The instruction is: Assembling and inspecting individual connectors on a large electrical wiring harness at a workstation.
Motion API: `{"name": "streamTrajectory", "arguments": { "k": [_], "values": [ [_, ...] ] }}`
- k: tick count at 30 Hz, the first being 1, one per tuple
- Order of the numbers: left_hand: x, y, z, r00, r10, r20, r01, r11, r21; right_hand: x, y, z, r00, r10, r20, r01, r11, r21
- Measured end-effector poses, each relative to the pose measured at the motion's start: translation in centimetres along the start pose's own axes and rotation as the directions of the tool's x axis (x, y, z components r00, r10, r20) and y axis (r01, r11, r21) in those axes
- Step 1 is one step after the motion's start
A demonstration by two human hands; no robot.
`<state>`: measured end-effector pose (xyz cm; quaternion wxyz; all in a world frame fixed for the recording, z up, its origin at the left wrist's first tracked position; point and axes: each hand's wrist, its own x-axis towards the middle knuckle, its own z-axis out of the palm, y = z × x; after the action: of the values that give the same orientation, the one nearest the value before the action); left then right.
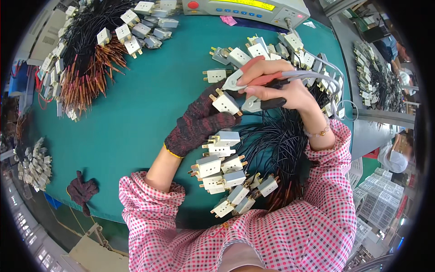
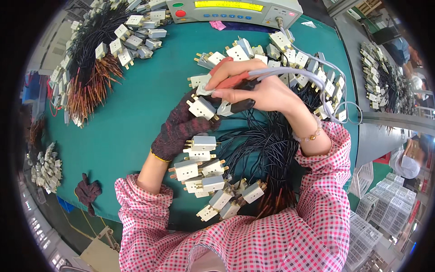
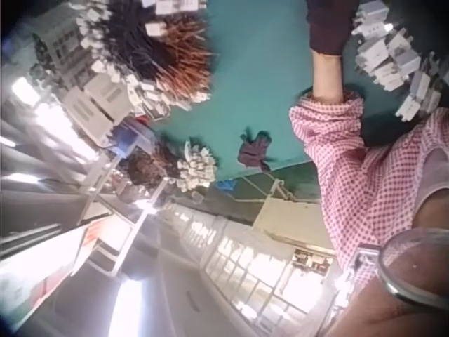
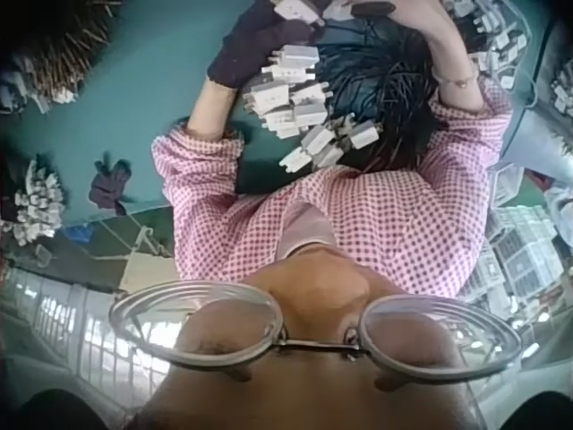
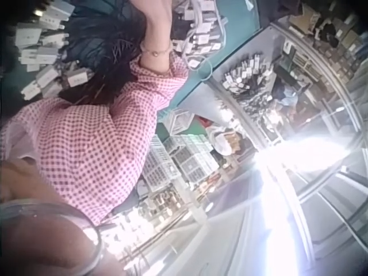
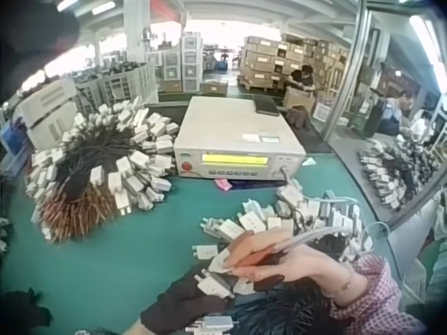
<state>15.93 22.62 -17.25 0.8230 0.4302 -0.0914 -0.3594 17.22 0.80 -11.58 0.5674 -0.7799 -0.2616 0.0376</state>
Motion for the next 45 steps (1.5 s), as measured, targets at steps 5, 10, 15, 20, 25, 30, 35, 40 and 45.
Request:
{"name": "streamTrajectory", "arguments": {
  "k": [5,10,15,20,25,30,35,40,45],
  "values": [
    [0.5,-0.3,-0.4,0.997,-0.065,0.04,0.059,0.99,0.125,-0.2,0.1,-1.0,0.999,0.005,0.035,-0.005,1.0,0.018],
    [0.7,-0.5,-0.5,0.992,-0.119,0.041,0.112,0.983,0.148,0.0,-0.3,-0.8,0.996,-0.027,0.085,0.028,1.0,-0.006],
    [0.8,-1.0,-0.7,0.999,-0.05,0.016,0.046,0.975,0.217,0.2,0.0,-0.4,0.988,-0.017,0.153,0.027,0.997,-0.066],
    [0.8,-1.0,-0.9,0.995,-0.099,-0.006,0.098,0.97,0.223,0.2,-0.1,-0.4,0.988,0.025,0.151,-0.007,0.993,-0.117],
    [0.7,-0.5,-0.2,0.991,-0.132,-0.023,0.134,0.982,0.134,0.1,-0.3,-0.4,0.984,0.121,0.13,-0.114,0.992,-0.058],
    [0.7,-0.1,0.1,0.989,-0.138,-0.047,0.144,0.977,0.159,0.2,0.1,-0.4,0.99,0.05,0.13,-0.032,0.99,-0.139],
    [0.9,-1.1,-0.9,0.993,-0.112,-0.03,0.115,0.96,0.254,0.0,-0.4,0.8,0.994,0.099,0.054,-0.097,0.995,-0.034],
    [1.0,-1.4,-0.9,0.995,-0.093,-0.028,0.097,0.964,0.246,-0.2,-0.3,1.0,0.987,0.156,0.024,-0.157,0.987,0.034],
    [0.9,-1.3,-0.9,0.996,-0.086,0.003,0.084,0.975,0.205,-0.4,-0.3,1.2,0.988,0.152,0.004,-0.152,0.986,0.072]
  ]
}}
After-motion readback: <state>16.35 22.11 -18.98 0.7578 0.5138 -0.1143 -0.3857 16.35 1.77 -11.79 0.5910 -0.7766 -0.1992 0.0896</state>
